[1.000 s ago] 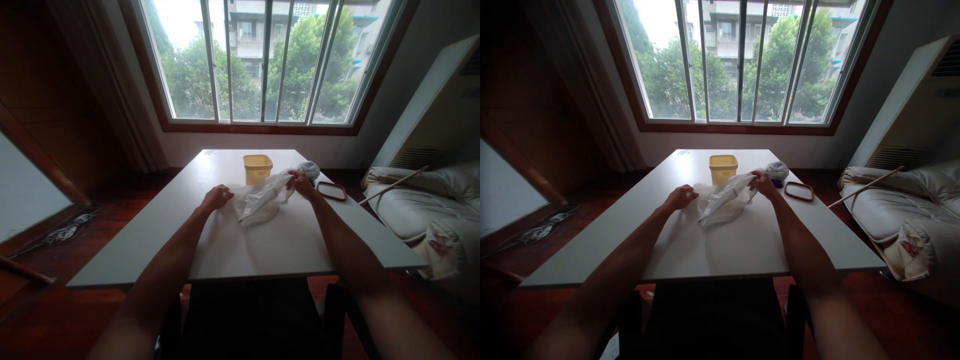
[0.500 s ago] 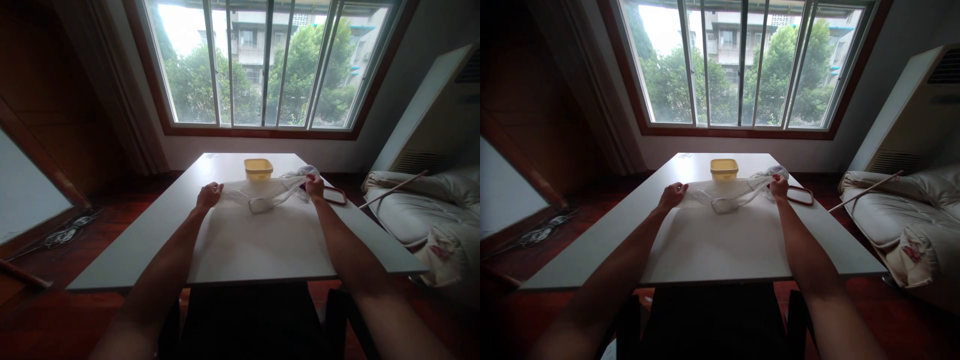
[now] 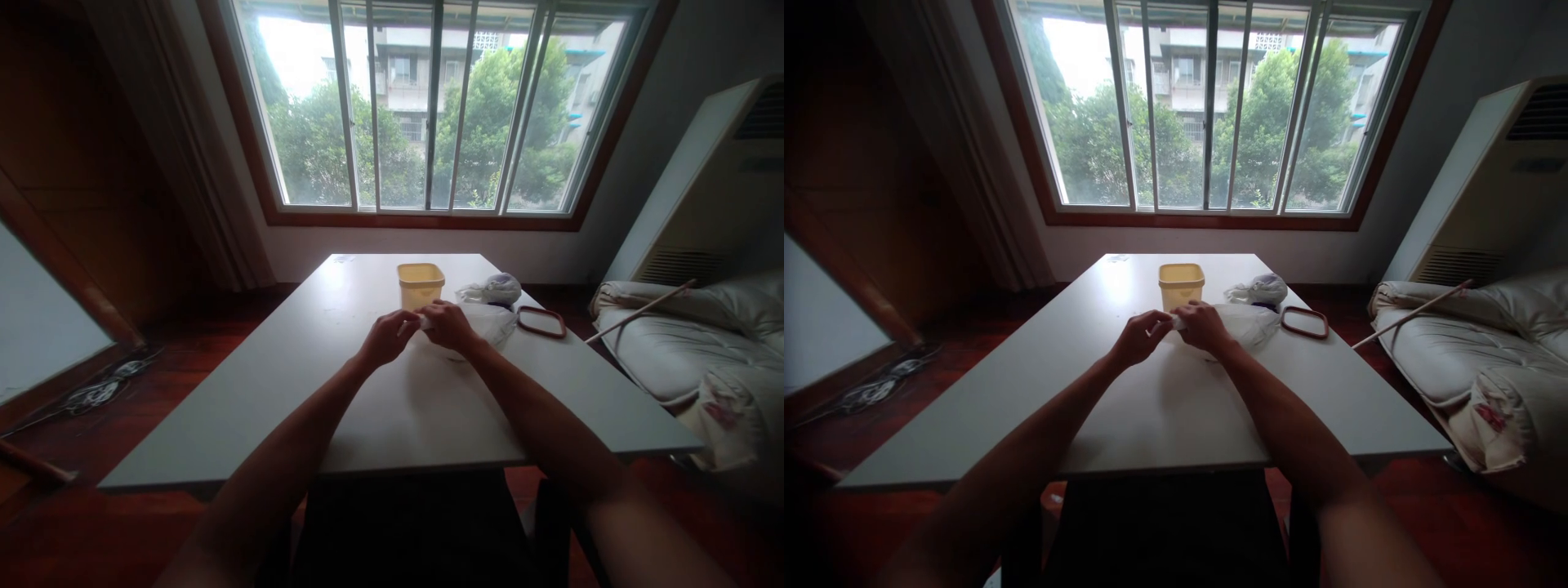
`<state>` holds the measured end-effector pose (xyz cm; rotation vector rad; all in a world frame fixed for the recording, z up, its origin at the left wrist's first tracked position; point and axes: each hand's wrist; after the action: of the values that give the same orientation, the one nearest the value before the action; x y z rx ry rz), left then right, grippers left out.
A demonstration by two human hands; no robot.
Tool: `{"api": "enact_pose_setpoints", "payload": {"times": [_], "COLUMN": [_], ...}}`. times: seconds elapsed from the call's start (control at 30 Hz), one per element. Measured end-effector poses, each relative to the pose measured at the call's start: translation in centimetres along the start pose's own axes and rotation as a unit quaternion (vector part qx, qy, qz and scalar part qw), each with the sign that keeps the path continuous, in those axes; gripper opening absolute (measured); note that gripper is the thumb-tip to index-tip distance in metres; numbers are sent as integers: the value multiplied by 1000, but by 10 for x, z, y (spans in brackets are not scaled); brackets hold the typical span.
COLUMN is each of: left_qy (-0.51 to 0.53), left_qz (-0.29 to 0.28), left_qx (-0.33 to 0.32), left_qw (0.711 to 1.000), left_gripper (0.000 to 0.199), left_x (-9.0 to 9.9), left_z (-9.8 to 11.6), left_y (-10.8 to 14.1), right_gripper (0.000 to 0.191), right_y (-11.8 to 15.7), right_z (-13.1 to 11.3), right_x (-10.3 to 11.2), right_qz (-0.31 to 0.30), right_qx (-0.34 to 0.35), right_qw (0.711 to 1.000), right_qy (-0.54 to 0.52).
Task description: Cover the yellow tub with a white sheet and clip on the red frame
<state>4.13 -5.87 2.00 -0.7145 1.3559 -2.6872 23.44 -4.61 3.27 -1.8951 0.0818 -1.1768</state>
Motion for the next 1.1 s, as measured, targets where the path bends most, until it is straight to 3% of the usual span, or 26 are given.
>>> {"api": "enact_pose_setpoints", "payload": {"times": [0.07, 0.2, 0.47, 0.67, 0.83, 0.93, 1.1], "left_qy": [-34, -82, -136, -153, -181, -182, -146], "left_qz": [13, 35, 67, 86, 59, 76, 108], "left_qx": [5, 21, 85, 83, 24, -17, -108], "left_qw": [999, 996, 985, 981, 981, 980, 977], "left_gripper": [22, 16, 23, 77, 134, 147, 150], "left_x": [1, 3, 8, 6, 2, -1, -8], "left_z": [-5, -21, -41, -66, -84, -86, -83], "left_y": [-1, -2, -3, 1, 7, 9, 8], "right_gripper": [33, 41, 46, 20, 20, 19, 6], "right_y": [-2, -1, -1, 5, 11, 11, 11], "right_z": [8, 22, 31, 25, 20, 20, 26], "right_x": [2, 7, 7, 13, 9, 5, -1], "right_qz": [38, 132, 158, 137, 124, 138, 184], "right_qx": [-28, -74, -36, -9, 15, 8, -50], "right_qw": [998, 986, 986, 990, 987, 980, 961], "right_qy": [38, 74, 42, -32, -100, -141, -200]}}
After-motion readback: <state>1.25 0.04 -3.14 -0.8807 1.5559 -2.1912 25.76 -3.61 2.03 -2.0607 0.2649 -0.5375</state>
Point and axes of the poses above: each hand's wrist, its own y-axis away from the middle knuckle, its own x-axis out of the back of the hand, z = x × y, and after that the axes turned 13 degrees about z, right-handed
